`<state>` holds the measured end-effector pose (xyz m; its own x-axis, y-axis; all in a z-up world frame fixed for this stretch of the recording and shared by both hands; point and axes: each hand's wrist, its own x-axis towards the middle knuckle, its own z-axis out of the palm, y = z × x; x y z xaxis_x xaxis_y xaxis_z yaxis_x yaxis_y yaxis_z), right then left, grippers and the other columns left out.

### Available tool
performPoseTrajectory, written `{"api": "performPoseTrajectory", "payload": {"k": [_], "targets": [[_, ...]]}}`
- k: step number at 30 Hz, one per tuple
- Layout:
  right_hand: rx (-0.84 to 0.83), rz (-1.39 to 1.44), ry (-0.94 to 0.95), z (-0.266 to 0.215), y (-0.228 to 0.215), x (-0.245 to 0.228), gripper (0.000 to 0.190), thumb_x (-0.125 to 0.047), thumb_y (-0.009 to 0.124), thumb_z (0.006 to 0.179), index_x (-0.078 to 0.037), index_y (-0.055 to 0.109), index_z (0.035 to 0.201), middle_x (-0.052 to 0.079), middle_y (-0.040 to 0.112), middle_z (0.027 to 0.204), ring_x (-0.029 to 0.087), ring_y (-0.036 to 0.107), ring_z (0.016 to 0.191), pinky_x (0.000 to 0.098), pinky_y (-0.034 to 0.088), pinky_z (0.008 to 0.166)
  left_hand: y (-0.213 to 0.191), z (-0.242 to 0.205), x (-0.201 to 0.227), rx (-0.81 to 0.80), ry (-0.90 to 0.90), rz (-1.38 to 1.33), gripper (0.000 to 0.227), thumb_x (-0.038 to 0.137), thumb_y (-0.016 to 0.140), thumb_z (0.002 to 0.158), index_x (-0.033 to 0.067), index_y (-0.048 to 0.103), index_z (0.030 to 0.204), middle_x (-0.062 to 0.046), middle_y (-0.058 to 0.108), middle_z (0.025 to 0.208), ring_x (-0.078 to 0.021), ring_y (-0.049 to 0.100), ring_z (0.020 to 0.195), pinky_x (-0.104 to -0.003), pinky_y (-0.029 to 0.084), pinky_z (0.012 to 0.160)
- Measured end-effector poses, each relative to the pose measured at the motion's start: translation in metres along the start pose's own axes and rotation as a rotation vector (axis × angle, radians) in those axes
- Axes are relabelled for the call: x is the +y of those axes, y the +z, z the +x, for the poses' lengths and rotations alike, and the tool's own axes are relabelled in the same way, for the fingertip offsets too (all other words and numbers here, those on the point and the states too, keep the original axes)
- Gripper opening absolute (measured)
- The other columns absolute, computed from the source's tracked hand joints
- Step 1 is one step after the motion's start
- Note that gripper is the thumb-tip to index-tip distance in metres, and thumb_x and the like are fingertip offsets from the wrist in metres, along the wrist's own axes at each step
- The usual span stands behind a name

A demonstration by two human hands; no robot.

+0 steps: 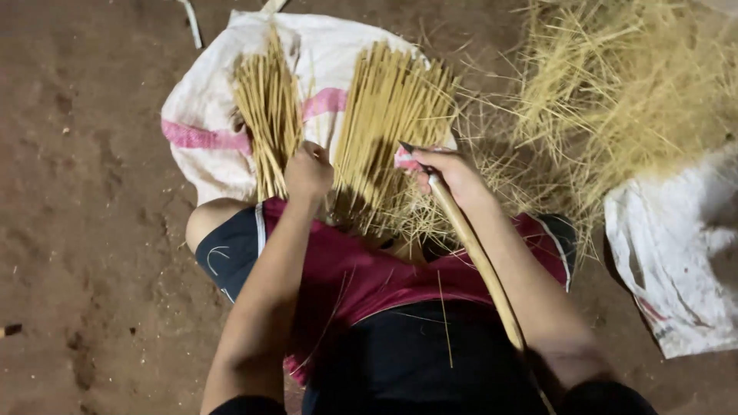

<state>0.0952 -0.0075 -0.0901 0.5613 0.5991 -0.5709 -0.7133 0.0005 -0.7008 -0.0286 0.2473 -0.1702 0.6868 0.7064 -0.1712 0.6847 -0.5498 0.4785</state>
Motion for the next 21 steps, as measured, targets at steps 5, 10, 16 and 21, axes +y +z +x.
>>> {"api": "performPoseTrajectory", "payload": {"k": [5,10,16,21], "targets": [[-0.061,-0.046,0.081,0.036,0.059,0.009,0.026,-0.016,0.071,0.086,-0.003,0.066,0.108,0.004,0.06,0.075,0.01,0.055,0.052,0.0254,0.048,0.044,0.032,0.075,-0.086,0.048,-0.257,0.104,0.023,0.023,0.054,0.088,0.0081,0.064,0.102,-0.017,0.073,0.089,-0.0412,0.074,0.09,-0.054,0.06,0.076],[-0.027,-0.191,0.088,0.067,0.079,0.052,0.044,-0.007,0.076,0.082,0.002,0.062,0.123,0.009,0.062,0.082,0.018,0.062,0.053,0.0332,0.055,0.043,0.061,0.084,-0.134,-0.036,-0.458,0.183,0.033,0.024,0.051,0.086,0.0075,0.062,0.113,-0.012,0.072,0.102,-0.0383,0.073,0.1,-0.054,0.06,0.08],[-0.029,-0.157,0.187,0.063,0.071,0.052,0.037,-0.008,0.073,0.085,0.003,0.063,0.118,0.008,0.057,0.074,0.014,0.057,0.052,0.0283,0.05,0.041,-0.018,0.037,-0.023,-0.136,-0.473,0.258,0.041,0.027,0.056,0.091,0.0028,0.058,0.123,-0.018,0.066,0.118,-0.0414,0.065,0.114,-0.058,0.052,0.093],[0.037,-0.117,0.147,0.049,0.024,0.018,0.03,-0.018,0.073,0.085,-0.009,0.067,0.114,-0.002,0.055,0.07,0.006,0.052,0.053,0.02,0.043,0.042,0.089,0.05,-0.027,-0.25,-0.055,-0.095,0.022,0.029,0.065,0.089,0.0122,0.074,0.102,-0.018,0.074,0.091,-0.0429,0.072,0.1,-0.052,0.059,0.085]]}}
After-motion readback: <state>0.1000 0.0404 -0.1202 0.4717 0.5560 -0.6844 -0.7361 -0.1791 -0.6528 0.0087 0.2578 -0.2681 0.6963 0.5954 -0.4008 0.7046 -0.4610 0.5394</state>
